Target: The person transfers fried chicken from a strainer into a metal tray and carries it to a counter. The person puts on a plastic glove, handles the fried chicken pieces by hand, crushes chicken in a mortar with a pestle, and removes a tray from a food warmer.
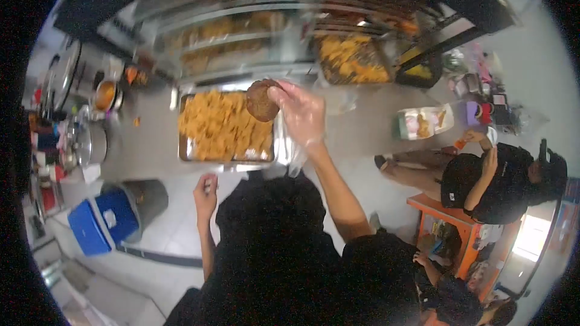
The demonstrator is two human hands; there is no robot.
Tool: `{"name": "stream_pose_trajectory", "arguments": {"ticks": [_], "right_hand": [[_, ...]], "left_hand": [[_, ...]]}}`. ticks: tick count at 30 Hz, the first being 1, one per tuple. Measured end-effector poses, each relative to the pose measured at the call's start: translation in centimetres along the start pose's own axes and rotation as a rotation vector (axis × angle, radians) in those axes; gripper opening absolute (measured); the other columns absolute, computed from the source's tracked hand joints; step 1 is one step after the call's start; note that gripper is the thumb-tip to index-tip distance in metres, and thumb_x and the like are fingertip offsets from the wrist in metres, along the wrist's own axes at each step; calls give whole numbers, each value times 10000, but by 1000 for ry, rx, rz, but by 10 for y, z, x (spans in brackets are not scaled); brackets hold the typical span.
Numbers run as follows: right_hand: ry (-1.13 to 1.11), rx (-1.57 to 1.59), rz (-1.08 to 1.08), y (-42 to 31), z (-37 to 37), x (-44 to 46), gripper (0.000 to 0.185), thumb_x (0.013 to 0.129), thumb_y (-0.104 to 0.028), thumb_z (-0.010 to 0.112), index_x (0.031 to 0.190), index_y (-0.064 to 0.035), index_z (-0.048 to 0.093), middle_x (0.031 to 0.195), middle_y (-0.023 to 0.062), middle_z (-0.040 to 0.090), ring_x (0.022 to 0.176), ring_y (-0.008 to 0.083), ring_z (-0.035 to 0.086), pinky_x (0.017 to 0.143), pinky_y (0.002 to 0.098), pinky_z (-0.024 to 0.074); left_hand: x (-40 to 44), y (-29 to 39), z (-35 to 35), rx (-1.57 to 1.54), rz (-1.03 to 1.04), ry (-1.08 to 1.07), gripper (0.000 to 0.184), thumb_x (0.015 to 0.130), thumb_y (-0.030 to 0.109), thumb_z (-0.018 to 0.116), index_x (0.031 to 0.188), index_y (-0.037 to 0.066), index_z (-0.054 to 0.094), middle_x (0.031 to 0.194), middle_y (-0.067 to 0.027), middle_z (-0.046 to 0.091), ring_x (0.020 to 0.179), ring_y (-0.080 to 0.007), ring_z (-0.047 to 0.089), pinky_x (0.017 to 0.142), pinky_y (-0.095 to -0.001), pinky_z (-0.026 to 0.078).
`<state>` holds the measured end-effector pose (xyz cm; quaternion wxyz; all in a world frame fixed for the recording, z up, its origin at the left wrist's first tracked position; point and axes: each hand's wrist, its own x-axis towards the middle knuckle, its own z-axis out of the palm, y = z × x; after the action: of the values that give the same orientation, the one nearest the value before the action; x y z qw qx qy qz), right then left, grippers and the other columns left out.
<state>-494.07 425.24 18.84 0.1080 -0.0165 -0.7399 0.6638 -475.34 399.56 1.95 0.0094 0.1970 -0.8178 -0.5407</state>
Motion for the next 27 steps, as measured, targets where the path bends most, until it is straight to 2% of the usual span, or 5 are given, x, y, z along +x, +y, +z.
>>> {"name": "stream_pose_trajectory", "arguments": {"ticks": [2, 8, 10, 15, 27], "right_hand": [[-234, 26, 400, 44, 21, -9, 275, 796, -93, 767, 1032, 31, 699, 882, 64, 713, 790, 117, 647, 740, 250, 532], [-144, -218, 254, 164, 53, -76, 212, 806, -85, 739, 995, -5, 686, 879, 35, 699, 790, 121, 636, 732, 250, 516], [-261, -622, -456, 159, 51, -89, 237, 813, -54, 659, 1049, -34, 679, 1013, 89, 700, 897, 229, 667, 801, 332, 531], [-694, -947, -733, 197, 51, -126, 181, 842, -67, 614, 1016, -50, 660, 1083, 89, 675, 968, 253, 640, 860, 352, 504], [-280, -797, -216, 161, 59, -111, 422, 799, -52, 637, 1218, -76, 590, 1191, 139, 611, 1097, 344, 544, 987, 428, 424]], "left_hand": [[3, -12, -6, -36, -33, 21, 185, 935, 161, 610, 1038, 10, 637, 898, -66, 668, 726, -144, 619, 593, -269, 478], [3, -20, -30, -17, -116, -15, 201, 912, 141, 622, 1065, 14, 648, 959, -95, 690, 756, -179, 635, 556, -290, 469], [6, -28, -32, -26, -99, -19, 197, 905, 134, 626, 1059, 14, 650, 957, -95, 691, 741, -182, 635, 554, -297, 464], [24, -24, -26, 39, 23, -148, 172, 881, 115, 634, 1009, 1, 649, 948, -125, 694, 683, -218, 634, 603, -329, 479], [43, -24, -14, 124, 185, -283, 139, 872, 107, 643, 971, 10, 642, 908, -134, 686, 688, -269, 644, 612, -349, 492]]}}
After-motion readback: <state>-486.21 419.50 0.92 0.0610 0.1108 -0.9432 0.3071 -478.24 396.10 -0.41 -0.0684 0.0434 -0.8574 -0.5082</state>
